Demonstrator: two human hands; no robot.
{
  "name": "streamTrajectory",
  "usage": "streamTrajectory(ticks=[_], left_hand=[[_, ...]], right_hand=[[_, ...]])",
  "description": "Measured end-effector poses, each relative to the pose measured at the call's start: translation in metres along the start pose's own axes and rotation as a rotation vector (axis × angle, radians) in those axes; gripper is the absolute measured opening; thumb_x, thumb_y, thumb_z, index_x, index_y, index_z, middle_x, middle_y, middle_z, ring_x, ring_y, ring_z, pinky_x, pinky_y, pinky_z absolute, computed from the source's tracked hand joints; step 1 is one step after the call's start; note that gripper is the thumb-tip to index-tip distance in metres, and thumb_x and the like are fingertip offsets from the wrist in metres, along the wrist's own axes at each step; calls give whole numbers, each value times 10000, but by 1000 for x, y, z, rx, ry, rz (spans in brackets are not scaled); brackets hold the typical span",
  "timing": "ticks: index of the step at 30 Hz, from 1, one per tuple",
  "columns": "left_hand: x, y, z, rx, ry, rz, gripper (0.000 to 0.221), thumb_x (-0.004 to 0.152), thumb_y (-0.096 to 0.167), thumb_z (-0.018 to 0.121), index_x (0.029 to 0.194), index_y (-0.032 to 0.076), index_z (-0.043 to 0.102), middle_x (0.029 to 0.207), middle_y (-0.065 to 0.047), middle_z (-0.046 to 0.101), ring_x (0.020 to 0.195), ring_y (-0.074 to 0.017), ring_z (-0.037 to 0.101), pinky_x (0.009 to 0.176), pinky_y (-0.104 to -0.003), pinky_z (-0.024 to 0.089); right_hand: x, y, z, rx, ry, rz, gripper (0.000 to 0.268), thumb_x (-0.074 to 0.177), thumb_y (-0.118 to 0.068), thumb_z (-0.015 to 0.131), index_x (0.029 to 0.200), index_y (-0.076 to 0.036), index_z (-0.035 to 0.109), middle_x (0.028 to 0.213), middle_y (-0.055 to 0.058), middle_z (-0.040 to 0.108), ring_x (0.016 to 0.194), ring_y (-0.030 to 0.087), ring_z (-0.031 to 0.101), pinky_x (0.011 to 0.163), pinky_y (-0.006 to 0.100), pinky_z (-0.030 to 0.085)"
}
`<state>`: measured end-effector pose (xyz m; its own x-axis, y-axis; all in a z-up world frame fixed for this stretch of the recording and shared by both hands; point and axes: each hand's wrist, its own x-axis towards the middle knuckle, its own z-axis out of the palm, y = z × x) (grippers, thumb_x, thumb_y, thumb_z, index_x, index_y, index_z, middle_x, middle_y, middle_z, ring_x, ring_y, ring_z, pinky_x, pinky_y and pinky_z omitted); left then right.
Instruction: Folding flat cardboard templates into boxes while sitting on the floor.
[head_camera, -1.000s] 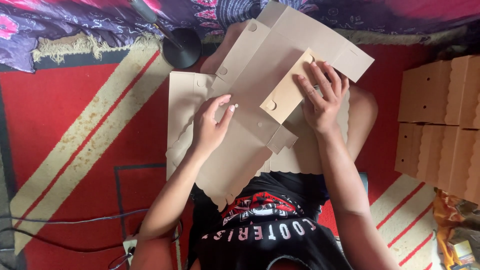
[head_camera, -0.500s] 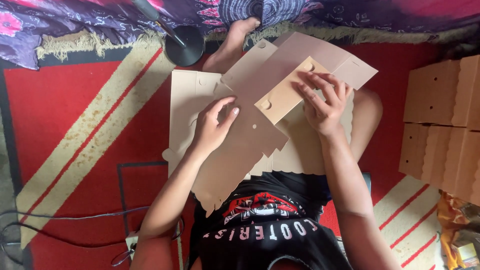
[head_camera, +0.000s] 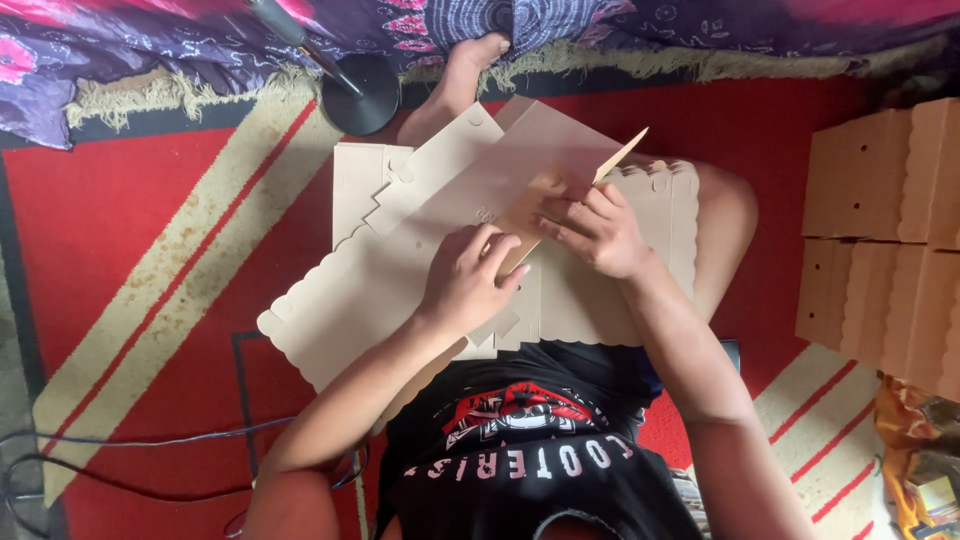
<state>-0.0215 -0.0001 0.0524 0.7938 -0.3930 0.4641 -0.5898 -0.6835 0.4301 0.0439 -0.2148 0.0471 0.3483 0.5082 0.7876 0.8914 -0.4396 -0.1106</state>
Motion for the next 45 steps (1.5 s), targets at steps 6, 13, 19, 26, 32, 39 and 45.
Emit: streamTrajectory(ticks=[6,13,19,26,32,39,45], left_hand=[[6,6,-5,199,157,45,130,809,124,754,913,171,692,741,7,549,591,-174,618,564,-286,535],[9,16,-39,255,280,75,57,846,91,752,888,124,735,719,-21,530,579,-172,595,547,-274,528],[9,18,-45,256,307,104,78,794,69,757,843,130,761,673,-2,522,536,-163,578,523,-263,505],[-11,11,-13,258,269,162,55,796,76,738,845,102,737,701,-32,506,584,-202,583,567,-320,509],[-32,5,7,246,254,148,74,789,25,724,808,86,688,719,-41,533,659,-228,605,734,-384,519],[-66,0,40,211,30,63,459,781,23,695,1221,142,642,936,-49,571,820,-218,621,786,-425,516],[-44,7,40,140,-251,-24,690,873,0,634,1532,49,436,1418,-260,433,1269,-412,493,1029,-547,427]], right_hand=[[-8,4,0,-67,52,-30,130,1016,-103,671,1026,-91,800,1112,139,750,920,314,637,784,383,516],[-58,13,15,-155,239,-169,353,871,-37,821,1130,-276,800,1341,47,718,1276,293,549,972,446,516],[-79,26,28,105,417,150,940,914,83,723,1630,-124,149,1589,448,164,1339,526,424,991,603,496],[-41,22,1,708,135,626,726,1110,-12,544,1665,-93,83,1725,213,173,1544,397,241,1123,526,429],[-32,20,2,772,-52,1119,580,1026,-187,701,1554,-164,463,1480,283,526,1289,423,565,987,467,548],[-61,30,13,859,-77,1252,900,922,-18,794,1627,-140,247,1407,316,563,1278,433,560,970,445,563],[-54,32,7,964,-156,1211,1037,903,95,750,1657,-226,115,1541,240,460,1254,364,602,940,434,604]])
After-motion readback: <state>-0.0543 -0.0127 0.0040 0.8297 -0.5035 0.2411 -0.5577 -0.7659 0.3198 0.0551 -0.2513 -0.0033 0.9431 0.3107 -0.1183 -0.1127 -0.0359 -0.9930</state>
